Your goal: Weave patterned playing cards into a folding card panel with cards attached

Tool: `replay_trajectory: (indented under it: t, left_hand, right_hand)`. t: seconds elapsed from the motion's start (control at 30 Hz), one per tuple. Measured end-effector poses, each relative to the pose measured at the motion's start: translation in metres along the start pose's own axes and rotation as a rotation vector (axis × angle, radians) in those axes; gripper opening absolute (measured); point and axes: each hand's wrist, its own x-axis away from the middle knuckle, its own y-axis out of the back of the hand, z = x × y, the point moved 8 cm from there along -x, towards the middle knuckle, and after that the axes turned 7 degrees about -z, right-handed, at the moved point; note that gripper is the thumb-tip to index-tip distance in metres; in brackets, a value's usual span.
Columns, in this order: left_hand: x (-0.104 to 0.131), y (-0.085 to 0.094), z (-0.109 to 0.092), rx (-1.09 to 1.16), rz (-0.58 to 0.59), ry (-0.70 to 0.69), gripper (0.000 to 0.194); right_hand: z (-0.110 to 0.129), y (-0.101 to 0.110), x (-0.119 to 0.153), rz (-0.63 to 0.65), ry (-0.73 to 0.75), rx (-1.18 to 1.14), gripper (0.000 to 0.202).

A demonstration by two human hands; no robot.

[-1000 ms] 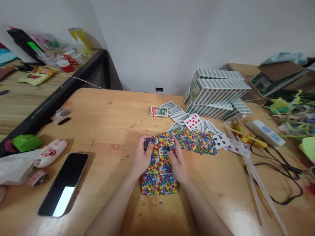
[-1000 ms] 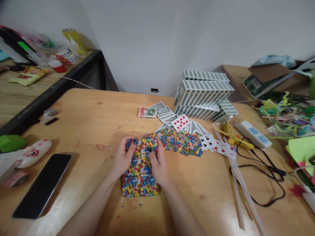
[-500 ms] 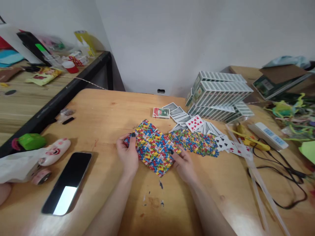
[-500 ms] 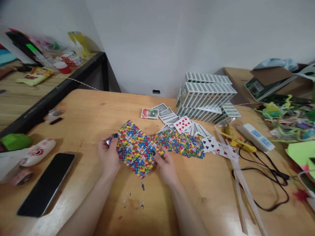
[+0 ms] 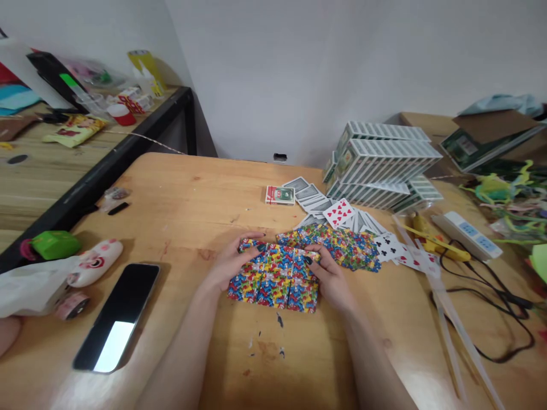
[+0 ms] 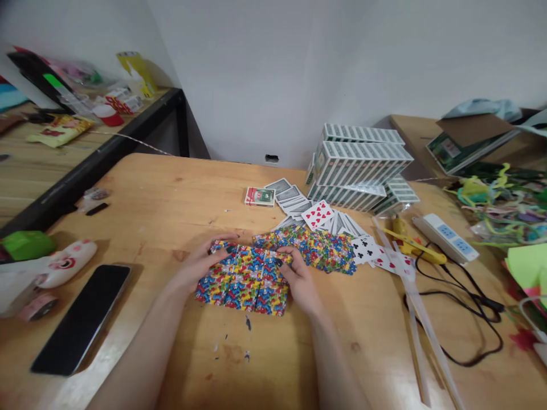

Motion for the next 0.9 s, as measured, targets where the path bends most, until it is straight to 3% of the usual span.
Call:
replay_trajectory:
  t: [0.27,0.47,0.73,0.9]
  left_hand:
    - [0.001,-0.008,0.001,-0.189,-0.065,-0.077,0.046]
    - [0.003,-0.009,-0.003,-0.299,-0.154,-0.133,0.042]
    - [0.002,-0.011,-0.003,-0.325,-0.168,-0.234,0.039]
    - [0.001,-0.012,0.003,-0.279,-0.158,-0.173,0.040]
  right_hand:
    - [0.013,-0.010,0.003,-0.033,0.047,0.067,0.050]
    - [0.011,0.001,0.000,-0.132,0.141,0.242,0.046]
    - [0.008,0.001,0.000,-0.119,0.166,0.215,0.046]
    - [0.011,0.001,0.001,-0.131,0.167,0.239,0.043]
